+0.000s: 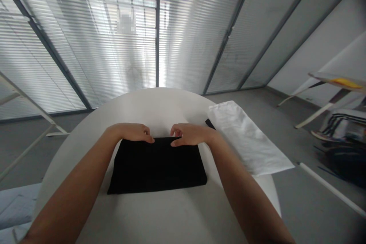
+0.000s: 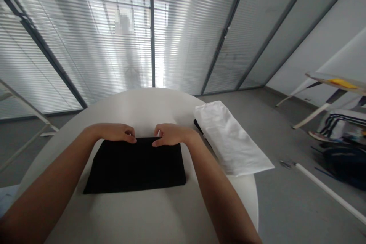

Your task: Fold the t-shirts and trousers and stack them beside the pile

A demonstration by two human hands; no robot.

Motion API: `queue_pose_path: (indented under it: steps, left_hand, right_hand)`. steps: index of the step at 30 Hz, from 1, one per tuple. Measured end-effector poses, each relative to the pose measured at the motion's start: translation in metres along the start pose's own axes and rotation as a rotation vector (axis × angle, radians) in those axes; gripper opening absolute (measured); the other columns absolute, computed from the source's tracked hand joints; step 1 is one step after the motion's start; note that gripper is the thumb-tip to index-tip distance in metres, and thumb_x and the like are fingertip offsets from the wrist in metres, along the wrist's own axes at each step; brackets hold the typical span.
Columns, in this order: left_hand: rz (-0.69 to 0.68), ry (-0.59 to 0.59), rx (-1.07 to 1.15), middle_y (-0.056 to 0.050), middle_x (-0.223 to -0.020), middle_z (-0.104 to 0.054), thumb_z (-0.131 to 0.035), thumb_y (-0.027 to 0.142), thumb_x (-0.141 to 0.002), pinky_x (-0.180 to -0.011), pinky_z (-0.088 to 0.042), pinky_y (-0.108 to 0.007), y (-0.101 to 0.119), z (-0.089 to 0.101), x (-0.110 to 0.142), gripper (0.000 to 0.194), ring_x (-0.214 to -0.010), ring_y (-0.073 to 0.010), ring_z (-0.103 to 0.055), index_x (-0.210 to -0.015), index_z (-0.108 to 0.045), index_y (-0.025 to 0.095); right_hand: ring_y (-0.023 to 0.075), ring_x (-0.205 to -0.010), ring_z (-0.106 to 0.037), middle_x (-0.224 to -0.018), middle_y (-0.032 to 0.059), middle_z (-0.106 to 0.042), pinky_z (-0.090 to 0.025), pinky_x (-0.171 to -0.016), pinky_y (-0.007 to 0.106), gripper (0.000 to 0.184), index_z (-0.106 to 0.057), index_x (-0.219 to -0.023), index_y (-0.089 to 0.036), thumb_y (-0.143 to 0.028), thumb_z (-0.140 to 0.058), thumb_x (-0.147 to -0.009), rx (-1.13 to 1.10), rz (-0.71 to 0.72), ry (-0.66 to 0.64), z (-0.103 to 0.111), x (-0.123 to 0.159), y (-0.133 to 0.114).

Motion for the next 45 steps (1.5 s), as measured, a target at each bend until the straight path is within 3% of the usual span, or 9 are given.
queue_pose_path:
  steps: [5, 9, 15, 19, 25, 31, 35, 39, 45]
  left_hand:
    - [0.021, -0.133, 0.094, -0.004, -0.099, -0.073, -0.070, 0.062, -0.061, -0.070, -0.047, -0.026, -0.015, 0.006, 0.007, 0.063, -0.087, -0.0227, -0.065, -0.109, -0.068, 0.021]
    - [0.004, -0.208, 0.147, -0.005, -0.107, -0.072, -0.079, 0.053, -0.055, -0.074, -0.051, -0.027, -0.024, 0.004, 0.008, 0.069, -0.092, -0.0240, -0.067, -0.115, -0.065, 0.022]
    - [-0.039, -0.316, 0.323, -0.004, -0.099, -0.075, -0.077, 0.046, -0.062, -0.079, -0.054, -0.030, -0.032, 0.002, 0.008, 0.048, -0.092, -0.0247, -0.069, -0.101, -0.072, 0.019]
    - [-0.107, -0.190, 0.387, -0.003, -0.097, -0.075, -0.074, 0.048, -0.065, -0.076, -0.053, -0.030, -0.035, 0.008, 0.011, 0.044, -0.089, -0.0242, -0.069, -0.099, -0.073, 0.020]
    - [-0.142, 0.212, 0.312, -0.004, -0.105, -0.072, -0.063, 0.058, -0.072, -0.085, -0.047, -0.030, -0.041, 0.014, 0.004, 0.049, -0.097, -0.0231, -0.065, -0.106, -0.068, 0.022]
    - [-0.008, 0.364, 0.112, -0.010, -0.112, -0.069, -0.052, 0.066, -0.077, -0.085, -0.045, -0.032, -0.054, 0.014, -0.007, 0.064, -0.097, -0.0242, -0.063, -0.118, -0.063, 0.017]
    - [-0.041, 0.514, -0.037, -0.012, -0.109, -0.069, -0.037, 0.064, -0.087, -0.086, -0.044, -0.034, -0.034, 0.012, -0.007, 0.061, -0.095, -0.0241, -0.063, -0.114, -0.065, 0.016]
    - [0.025, 0.499, -0.143, -0.014, -0.098, -0.070, -0.028, 0.068, -0.089, -0.084, -0.043, -0.036, -0.014, -0.005, -0.020, 0.067, -0.091, -0.0259, -0.064, -0.101, -0.069, 0.016]
    - [0.028, 0.576, -0.079, -0.014, -0.101, -0.069, -0.027, 0.064, -0.090, -0.086, -0.043, -0.036, -0.029, -0.020, -0.044, 0.062, -0.096, -0.0267, -0.062, -0.095, -0.067, 0.017]
  right_hand:
    - [0.0257, -0.097, -0.063, -0.115, 0.0093, -0.066, -0.046, -0.074, 0.030, 0.072, -0.061, -0.119, -0.020, -0.067, -0.070, -0.067, 0.013, -0.039, -0.156, -0.002, -0.007, 0.017]
    - [0.0233, -0.085, -0.065, -0.098, 0.0067, -0.070, -0.045, -0.067, 0.028, 0.065, -0.069, -0.101, -0.017, -0.071, -0.069, -0.065, -0.023, -0.013, -0.226, -0.006, -0.016, 0.026]
    - [0.0204, -0.080, -0.064, -0.094, 0.0056, -0.070, -0.043, -0.063, 0.026, 0.057, -0.069, -0.096, -0.016, -0.067, -0.068, -0.070, -0.084, 0.043, -0.180, 0.000, -0.013, 0.029]
    - [0.0213, -0.084, -0.063, -0.098, 0.0058, -0.069, -0.044, -0.068, 0.027, 0.054, -0.067, -0.101, -0.017, -0.063, -0.067, -0.073, -0.087, 0.041, -0.018, 0.011, -0.004, 0.030]
    - [0.0227, -0.097, -0.062, -0.108, 0.0064, -0.068, -0.045, -0.083, 0.030, 0.040, -0.066, -0.108, -0.020, -0.051, -0.063, -0.083, -0.098, -0.001, 0.345, 0.016, -0.006, 0.051]
    - [0.0266, -0.104, -0.060, -0.114, 0.0131, -0.066, -0.042, -0.092, 0.035, 0.041, -0.064, -0.113, -0.016, -0.048, -0.049, -0.092, 0.068, -0.141, 0.335, 0.008, -0.016, 0.068]
    - [0.0263, -0.120, -0.051, -0.128, 0.0142, -0.059, -0.035, -0.102, 0.038, 0.041, -0.058, -0.125, -0.017, -0.040, -0.036, -0.099, 0.156, -0.157, 0.503, 0.006, -0.018, 0.051]
    - [0.0262, -0.129, -0.044, -0.139, 0.0115, -0.051, -0.031, -0.105, 0.041, 0.049, -0.045, -0.139, -0.023, -0.049, -0.029, -0.101, 0.190, -0.123, 0.534, -0.016, -0.030, 0.024]
    - [0.0274, -0.124, -0.048, -0.135, 0.0105, -0.056, -0.029, -0.104, 0.045, 0.052, -0.051, -0.135, -0.026, -0.055, -0.025, -0.100, 0.284, -0.127, 0.490, -0.048, -0.048, 0.019]
Point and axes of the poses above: each hand's wrist, its own x-axis away from the middle knuckle, its own z-axis out of the back of the hand, y = z × x, the point moved 1 cm from there along -x, towards the middle knuckle
